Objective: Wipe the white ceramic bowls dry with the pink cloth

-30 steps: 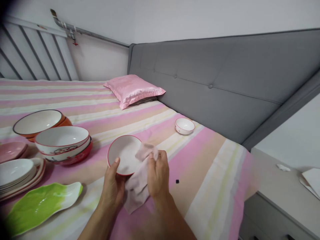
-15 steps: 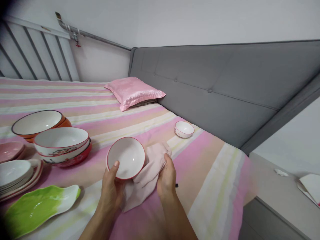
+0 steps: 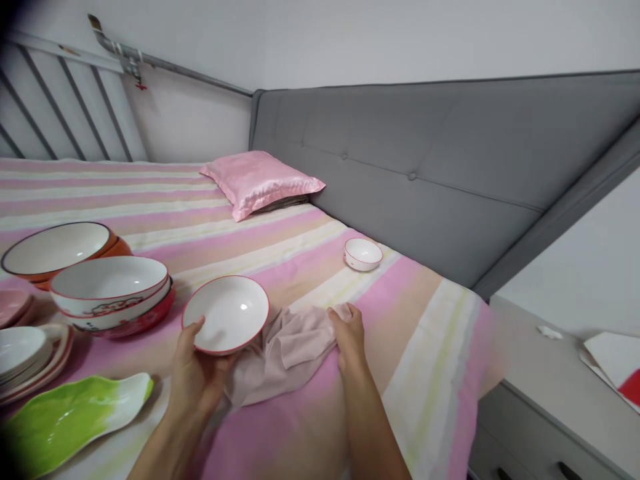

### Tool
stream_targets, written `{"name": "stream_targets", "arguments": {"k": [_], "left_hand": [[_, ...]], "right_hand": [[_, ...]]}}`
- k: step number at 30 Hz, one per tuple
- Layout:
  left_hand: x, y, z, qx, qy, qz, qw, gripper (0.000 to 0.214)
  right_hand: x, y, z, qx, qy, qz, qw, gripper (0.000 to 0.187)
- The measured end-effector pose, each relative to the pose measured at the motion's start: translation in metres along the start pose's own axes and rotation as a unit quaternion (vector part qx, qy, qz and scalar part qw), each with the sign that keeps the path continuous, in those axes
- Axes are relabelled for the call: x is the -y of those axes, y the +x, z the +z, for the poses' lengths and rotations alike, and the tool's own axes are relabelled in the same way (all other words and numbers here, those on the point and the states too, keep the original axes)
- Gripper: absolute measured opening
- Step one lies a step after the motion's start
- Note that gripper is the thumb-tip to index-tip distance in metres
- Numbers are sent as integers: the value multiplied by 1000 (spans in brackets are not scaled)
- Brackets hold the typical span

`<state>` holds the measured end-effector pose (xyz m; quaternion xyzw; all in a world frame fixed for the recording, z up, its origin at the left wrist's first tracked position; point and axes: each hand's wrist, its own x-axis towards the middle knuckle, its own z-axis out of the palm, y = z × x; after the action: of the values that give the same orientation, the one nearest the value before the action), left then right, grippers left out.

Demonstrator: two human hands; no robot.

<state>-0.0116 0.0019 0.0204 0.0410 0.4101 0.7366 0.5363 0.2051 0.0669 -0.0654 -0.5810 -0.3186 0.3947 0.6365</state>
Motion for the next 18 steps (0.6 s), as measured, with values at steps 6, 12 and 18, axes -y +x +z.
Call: {"name": "stream_targets", "arguments": {"k": [6, 12, 18], "left_hand": [[-5, 0, -3, 34, 68, -112, 991, 23], [11, 0, -6, 22, 116, -133, 984, 26], [3, 6, -8, 3, 93, -15, 996, 16]], "right_hand": [[2, -6, -2, -17, -87, 10, 996, 73], [1, -6, 0, 16, -106, -20, 994, 66], [7, -11, 10, 75, -57, -38, 995, 69]]}}
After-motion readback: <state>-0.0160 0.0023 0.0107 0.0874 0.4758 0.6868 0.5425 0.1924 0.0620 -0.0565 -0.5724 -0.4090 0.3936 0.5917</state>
